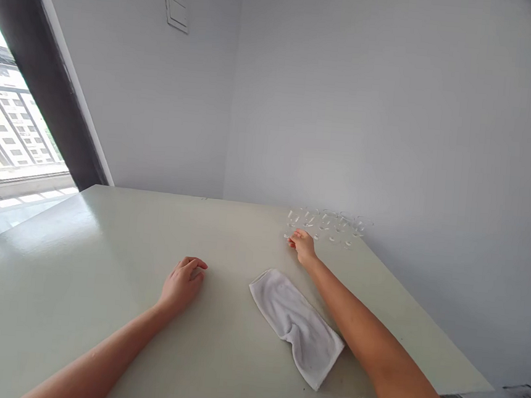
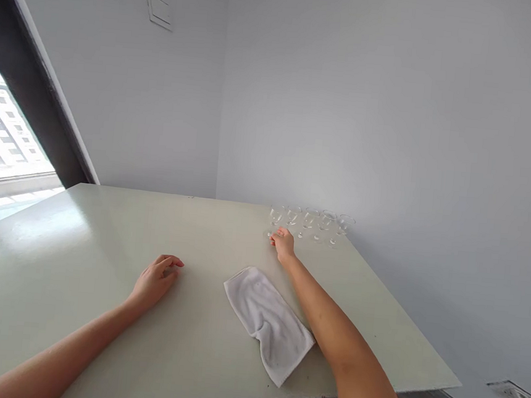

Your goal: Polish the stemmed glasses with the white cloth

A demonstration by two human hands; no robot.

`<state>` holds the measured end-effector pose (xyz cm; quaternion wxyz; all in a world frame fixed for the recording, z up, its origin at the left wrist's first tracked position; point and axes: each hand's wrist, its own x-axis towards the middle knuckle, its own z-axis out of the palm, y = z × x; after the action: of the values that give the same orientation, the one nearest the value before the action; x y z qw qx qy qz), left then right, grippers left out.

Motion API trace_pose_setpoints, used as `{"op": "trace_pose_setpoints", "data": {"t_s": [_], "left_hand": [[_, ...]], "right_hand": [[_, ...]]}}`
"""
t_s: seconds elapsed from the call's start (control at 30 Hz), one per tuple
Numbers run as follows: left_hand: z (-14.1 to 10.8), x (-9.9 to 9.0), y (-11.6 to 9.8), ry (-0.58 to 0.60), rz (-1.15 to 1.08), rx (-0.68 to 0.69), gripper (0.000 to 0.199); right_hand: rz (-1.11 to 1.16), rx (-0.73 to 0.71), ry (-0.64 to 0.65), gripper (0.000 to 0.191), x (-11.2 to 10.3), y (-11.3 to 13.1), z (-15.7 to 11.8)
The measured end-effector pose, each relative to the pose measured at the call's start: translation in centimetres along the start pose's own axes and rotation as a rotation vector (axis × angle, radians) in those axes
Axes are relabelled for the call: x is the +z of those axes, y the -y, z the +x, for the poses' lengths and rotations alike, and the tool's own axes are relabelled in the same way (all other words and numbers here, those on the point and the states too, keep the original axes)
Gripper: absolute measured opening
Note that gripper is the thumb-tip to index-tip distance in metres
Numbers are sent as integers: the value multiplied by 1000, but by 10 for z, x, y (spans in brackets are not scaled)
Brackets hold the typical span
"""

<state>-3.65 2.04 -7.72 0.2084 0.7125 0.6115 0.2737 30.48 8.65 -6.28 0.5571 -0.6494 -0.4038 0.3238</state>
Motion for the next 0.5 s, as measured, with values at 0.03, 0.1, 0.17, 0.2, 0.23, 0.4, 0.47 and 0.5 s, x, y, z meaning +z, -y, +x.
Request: {"op": "trace_pose_setpoints", "data": {"t_s": [0.03, 0.1, 0.17, 0.2, 0.23, 0.4, 0.47, 0.5], "left_hand": [[0, 0, 0, 0, -6, -2, 21], [0, 0, 2, 0, -18, -5, 20], [0, 1, 5, -6, -31, -4, 20], [0, 1, 6, -16, -42, -3, 21], [0, 1, 7, -31, -57, 2, 21], [6, -1, -13, -4, -191, 56, 26], [12, 2, -33, 32, -288, 43, 31], [15, 4, -43, 22, -346, 25, 35]], "right_hand": [[7, 17, -12, 23, 5, -1, 11], [15, 36, -15, 20, 13, -1, 24], [20, 39, 4, 15, 21, 0, 26], [25, 33, 24, 13, 26, 0, 23], [31, 25, 54, 12, 32, 2, 18], [73, -27, 333, 24, 69, 17, -41], [92, -64, 487, 38, 85, 26, -70], [95, -89, 557, 44, 92, 31, -83]]}}
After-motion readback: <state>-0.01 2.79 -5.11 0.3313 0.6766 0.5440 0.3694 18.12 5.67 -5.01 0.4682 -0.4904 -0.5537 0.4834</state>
